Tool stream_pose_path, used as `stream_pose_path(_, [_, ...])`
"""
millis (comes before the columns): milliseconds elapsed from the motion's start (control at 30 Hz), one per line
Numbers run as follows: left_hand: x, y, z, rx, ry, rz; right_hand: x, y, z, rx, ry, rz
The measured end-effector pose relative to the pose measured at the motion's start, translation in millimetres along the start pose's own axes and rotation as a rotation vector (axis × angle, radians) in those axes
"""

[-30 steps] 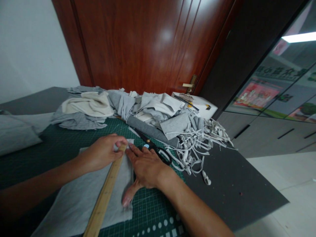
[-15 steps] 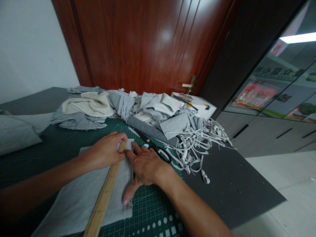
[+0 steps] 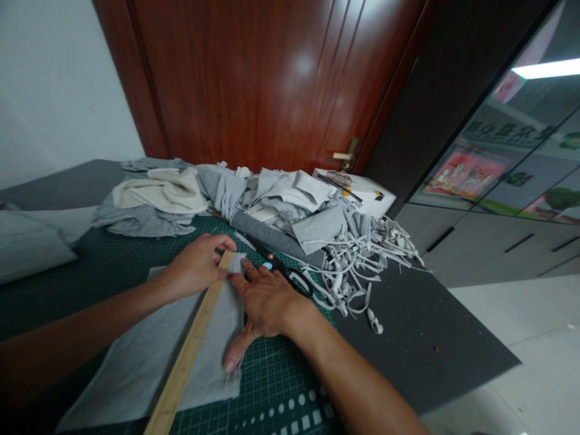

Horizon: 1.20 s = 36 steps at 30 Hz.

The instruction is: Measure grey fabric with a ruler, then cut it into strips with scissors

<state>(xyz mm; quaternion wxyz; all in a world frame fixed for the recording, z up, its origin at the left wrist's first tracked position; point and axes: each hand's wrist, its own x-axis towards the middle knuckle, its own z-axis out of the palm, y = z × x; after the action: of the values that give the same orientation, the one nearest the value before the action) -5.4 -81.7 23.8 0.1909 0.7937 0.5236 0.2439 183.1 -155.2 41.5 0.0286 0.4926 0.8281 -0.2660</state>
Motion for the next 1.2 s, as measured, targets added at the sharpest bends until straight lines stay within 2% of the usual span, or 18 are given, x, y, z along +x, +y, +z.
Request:
stream_pose_path(267, [9.2,-10.9,9.1,-0.251,0.060,-0.087,0.9,1.9,2.6,-0.012,0.007,-0.014])
stream_pose_path(400, [12.1,-13.5,13.2,-0.234,0.088,-0.105,0.8,2.0,3.1,-0.014,0.021,-0.014])
stream_pose_path(500, [13.6,-13.8,10.3,-0.174,0.061,-0.085,0.5,1.3,2.4,-0.008,0.024,-0.015])
stream_pose_path(767, [16.0,-11.4,-2.2,-0.046,-0.072,0.019,1.0,1.9,3.3,0.008,0.019,-0.002])
stream_pose_path(900, [11.5,-18.1,-10.9,-0.091,-0.213,0.092,0.6,2.2,2.7,0.007,0.019,-0.011])
stream_pose_path(1067, [4.1,-25.8,-29.2,-0.203,-0.481,0.215,0.3,2.1,2.8,-0.007,0.018,-0.002])
stream_pose_path(1200, [3.1,-28.9,-33.1,-0.147,-0.512,0.230,0.4,2.3,3.8,0.001,0.014,0.008])
